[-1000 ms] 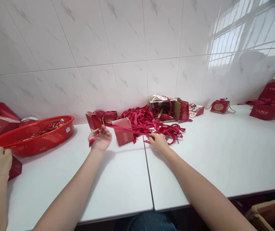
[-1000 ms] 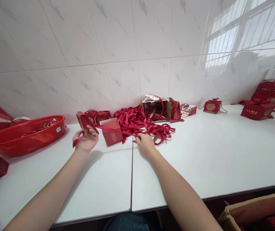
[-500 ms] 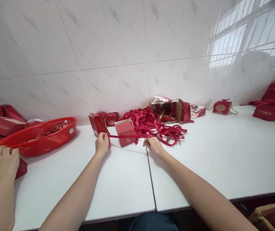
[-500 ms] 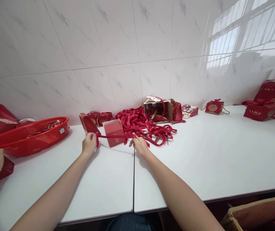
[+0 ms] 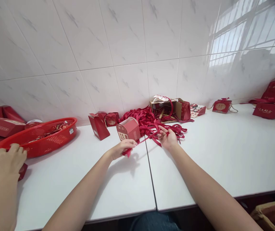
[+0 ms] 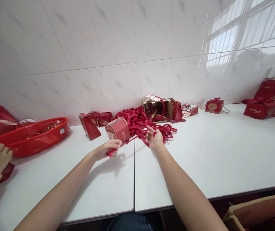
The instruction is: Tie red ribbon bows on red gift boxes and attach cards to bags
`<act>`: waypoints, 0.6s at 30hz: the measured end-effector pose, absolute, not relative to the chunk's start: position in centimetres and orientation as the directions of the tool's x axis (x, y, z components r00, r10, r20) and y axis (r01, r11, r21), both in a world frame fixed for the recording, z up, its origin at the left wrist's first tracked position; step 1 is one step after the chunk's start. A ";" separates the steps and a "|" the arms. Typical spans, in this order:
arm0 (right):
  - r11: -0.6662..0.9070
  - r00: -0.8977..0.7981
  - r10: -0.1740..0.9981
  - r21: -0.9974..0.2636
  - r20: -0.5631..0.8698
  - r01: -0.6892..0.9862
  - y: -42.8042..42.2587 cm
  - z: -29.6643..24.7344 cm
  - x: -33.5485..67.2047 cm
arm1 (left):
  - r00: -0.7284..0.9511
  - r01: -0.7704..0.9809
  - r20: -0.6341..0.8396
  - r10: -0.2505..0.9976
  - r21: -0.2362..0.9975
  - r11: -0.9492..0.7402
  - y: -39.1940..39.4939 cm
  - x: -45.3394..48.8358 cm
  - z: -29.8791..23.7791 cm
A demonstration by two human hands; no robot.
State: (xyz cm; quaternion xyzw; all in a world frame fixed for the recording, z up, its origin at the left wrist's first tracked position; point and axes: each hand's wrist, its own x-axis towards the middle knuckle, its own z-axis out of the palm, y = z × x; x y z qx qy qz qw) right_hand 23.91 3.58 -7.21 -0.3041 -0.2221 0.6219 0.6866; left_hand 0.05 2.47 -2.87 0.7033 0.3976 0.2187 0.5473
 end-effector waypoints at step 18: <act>0.002 0.172 0.979 -0.837 -0.109 -0.547 3.9 -7.9 22.7 | 0.490 -0.177 0.084 0.868 0.984 0.004 0.5 2.8 -3.9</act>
